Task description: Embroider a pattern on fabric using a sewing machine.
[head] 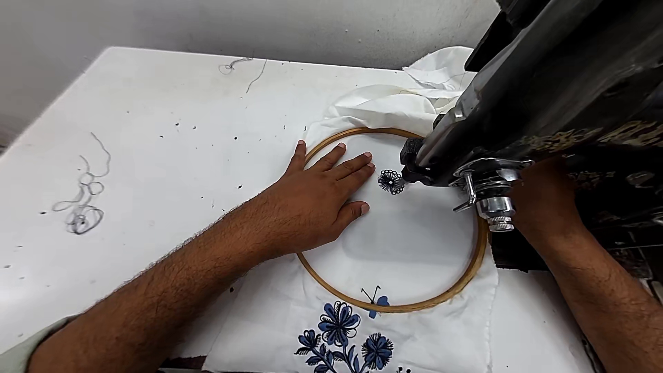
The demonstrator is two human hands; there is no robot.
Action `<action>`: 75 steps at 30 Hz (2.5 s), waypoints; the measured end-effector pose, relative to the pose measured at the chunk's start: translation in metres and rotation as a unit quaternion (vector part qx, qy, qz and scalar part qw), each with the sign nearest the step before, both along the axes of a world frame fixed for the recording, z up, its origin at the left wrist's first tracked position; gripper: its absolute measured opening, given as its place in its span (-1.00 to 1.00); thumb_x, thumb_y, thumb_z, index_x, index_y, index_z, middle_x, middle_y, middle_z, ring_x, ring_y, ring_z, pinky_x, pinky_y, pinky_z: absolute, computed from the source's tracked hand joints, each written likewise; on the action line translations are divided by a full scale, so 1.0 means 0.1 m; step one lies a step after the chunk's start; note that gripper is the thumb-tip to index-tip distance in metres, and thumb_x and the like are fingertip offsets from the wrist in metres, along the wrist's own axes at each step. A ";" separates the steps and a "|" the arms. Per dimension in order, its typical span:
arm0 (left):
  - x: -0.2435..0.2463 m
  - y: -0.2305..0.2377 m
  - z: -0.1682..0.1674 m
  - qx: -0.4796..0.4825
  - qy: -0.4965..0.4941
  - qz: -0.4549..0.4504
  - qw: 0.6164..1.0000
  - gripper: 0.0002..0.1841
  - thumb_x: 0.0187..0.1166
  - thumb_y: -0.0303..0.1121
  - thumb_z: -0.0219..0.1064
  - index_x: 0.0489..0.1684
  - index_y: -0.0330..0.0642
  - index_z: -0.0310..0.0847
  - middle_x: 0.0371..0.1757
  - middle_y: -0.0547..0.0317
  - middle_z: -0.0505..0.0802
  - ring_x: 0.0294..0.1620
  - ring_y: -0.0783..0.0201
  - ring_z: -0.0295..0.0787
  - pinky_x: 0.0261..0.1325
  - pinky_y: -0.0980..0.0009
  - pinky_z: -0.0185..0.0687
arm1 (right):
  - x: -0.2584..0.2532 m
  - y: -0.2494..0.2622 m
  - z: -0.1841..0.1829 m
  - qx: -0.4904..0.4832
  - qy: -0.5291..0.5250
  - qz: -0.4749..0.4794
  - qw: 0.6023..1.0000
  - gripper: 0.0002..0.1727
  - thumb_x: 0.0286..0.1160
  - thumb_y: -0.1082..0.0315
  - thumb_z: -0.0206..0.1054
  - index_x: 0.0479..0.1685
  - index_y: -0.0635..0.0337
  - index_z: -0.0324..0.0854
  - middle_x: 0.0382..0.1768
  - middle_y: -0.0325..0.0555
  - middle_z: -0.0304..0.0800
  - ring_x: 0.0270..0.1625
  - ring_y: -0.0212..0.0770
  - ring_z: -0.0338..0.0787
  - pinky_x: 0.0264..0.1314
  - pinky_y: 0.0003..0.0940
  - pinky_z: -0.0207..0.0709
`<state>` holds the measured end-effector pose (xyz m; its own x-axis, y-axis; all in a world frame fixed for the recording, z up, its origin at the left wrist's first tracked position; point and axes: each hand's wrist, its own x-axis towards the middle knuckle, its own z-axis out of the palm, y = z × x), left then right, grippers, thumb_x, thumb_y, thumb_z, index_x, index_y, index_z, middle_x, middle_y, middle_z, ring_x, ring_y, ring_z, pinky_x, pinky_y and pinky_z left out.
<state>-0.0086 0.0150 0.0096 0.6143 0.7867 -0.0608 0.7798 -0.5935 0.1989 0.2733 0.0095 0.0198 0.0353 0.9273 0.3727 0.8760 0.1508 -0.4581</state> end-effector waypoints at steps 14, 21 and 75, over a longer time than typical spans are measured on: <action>0.01 0.03 -0.02 0.007 -0.005 0.003 1.000 -0.32 0.82 0.17 -0.27 0.89 0.13 0.17 0.90 0.40 0.22 0.94 0.03 -0.06 0.71 -0.59 -0.42 | 0.05 0.03 -0.02 0.007 -0.003 0.018 1.000 -0.78 0.44 0.28 0.36 -0.19 0.30 0.63 -0.27 -0.05 0.65 -0.19 -0.33 0.60 -0.08 -0.26 0.44; 0.03 0.00 0.00 0.002 0.000 -0.004 1.000 -0.32 0.83 0.16 -0.27 0.90 0.14 0.14 0.91 0.41 0.19 0.94 0.04 -0.08 0.72 -0.58 -0.41 | 0.05 0.02 -0.01 0.000 -0.011 0.003 1.000 -0.79 0.46 0.25 0.37 -0.31 0.24 0.62 -0.38 -0.13 0.59 -0.30 -0.38 0.54 -0.19 -0.31 0.39; 0.08 0.02 -0.08 0.028 -0.026 -0.013 0.999 -0.34 0.83 0.13 -0.25 0.86 0.11 0.22 0.89 0.38 0.26 0.93 0.01 -0.03 0.71 -0.59 -0.42 | 0.08 0.01 0.05 -0.029 -0.040 -0.009 0.999 -0.65 0.53 0.11 0.35 -0.30 0.29 0.60 -0.41 -0.06 0.57 -0.34 -0.24 0.54 -0.24 -0.11 0.37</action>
